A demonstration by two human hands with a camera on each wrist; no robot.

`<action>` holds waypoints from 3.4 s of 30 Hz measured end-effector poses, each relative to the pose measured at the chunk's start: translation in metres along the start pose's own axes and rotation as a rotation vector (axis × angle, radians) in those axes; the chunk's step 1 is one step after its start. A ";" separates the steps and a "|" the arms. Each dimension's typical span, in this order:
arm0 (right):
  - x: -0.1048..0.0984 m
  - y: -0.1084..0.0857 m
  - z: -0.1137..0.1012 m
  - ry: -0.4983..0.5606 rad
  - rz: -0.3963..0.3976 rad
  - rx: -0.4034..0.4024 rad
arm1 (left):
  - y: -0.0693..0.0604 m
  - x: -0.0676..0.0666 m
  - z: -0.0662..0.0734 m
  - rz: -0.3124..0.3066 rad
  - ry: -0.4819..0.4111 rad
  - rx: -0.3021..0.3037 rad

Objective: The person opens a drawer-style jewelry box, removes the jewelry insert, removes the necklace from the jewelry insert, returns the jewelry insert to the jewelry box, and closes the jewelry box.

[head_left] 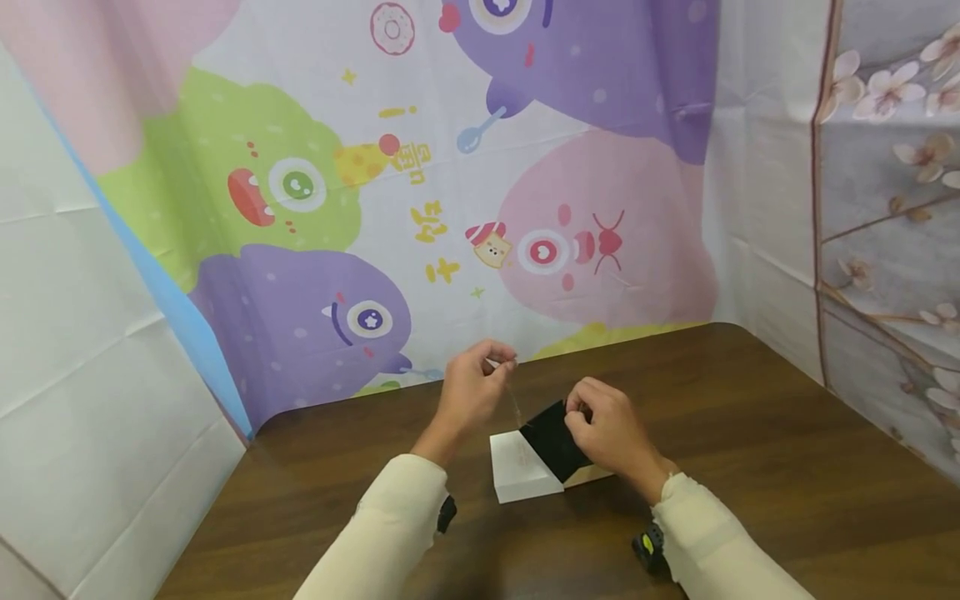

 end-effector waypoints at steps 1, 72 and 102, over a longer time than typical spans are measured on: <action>0.000 0.000 0.000 -0.003 -0.002 0.001 | 0.000 0.000 0.000 -0.002 -0.002 0.005; 0.001 -0.001 0.000 -0.021 -0.008 0.014 | -0.014 -0.099 -0.044 0.128 -0.009 0.000; 0.001 0.000 -0.001 -0.030 -0.022 0.020 | -0.023 -0.111 -0.069 0.153 -0.018 -0.065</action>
Point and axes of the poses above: each hand's wrist, its own y-axis towards the middle knuckle, its own x-axis out of the palm, z = x × y, the point moved 10 cm from there along y, towards the middle knuckle, and after that the axes turned 11 degrees about -x, right-handed, at the moved point
